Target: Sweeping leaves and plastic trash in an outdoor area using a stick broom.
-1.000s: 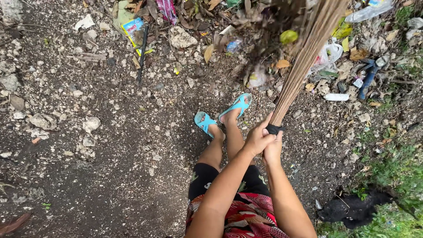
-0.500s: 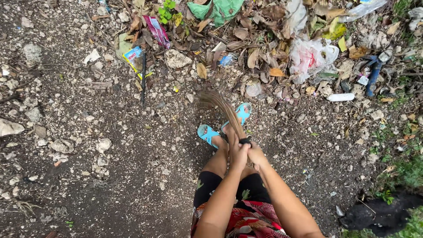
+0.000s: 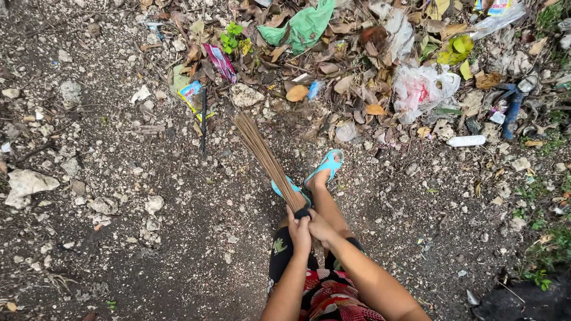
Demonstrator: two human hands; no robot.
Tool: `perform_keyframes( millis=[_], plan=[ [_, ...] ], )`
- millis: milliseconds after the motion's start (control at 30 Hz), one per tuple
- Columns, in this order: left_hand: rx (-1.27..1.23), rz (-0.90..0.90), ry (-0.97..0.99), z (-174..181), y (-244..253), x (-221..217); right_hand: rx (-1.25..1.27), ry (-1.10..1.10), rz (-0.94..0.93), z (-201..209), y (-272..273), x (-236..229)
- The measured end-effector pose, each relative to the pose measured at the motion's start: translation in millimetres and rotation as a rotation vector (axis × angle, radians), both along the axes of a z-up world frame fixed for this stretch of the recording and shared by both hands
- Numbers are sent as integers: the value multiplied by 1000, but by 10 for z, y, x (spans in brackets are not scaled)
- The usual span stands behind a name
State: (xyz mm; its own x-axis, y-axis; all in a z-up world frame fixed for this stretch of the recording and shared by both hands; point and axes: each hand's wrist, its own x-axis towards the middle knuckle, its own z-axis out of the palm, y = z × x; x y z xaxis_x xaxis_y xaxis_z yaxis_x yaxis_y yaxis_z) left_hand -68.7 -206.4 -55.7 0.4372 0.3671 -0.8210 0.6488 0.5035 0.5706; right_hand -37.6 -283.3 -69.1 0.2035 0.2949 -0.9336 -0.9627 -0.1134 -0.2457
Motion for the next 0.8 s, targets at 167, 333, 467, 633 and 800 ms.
perform_keyframes(
  millis=[167, 333, 467, 633, 800],
  plan=[
    [-107, -254, -97, -817, -295, 1342, -178, -3, -297, -624, -382, 1162],
    [-266, -324, -159, -478, -620, 1866, -385, -166, -303, -94, -708, 1673],
    [476, -888, -397, 238, -348, 1769, -341, -339, -443, 294, -556, 1135],
    [279, -796, -325, 739, -73, 1033, -155, -194, -461, 615, -285, 366],
    [-167, -369, -27, -220, -294, 631, -215, 274, -380, 223, -349, 625]
  ],
)
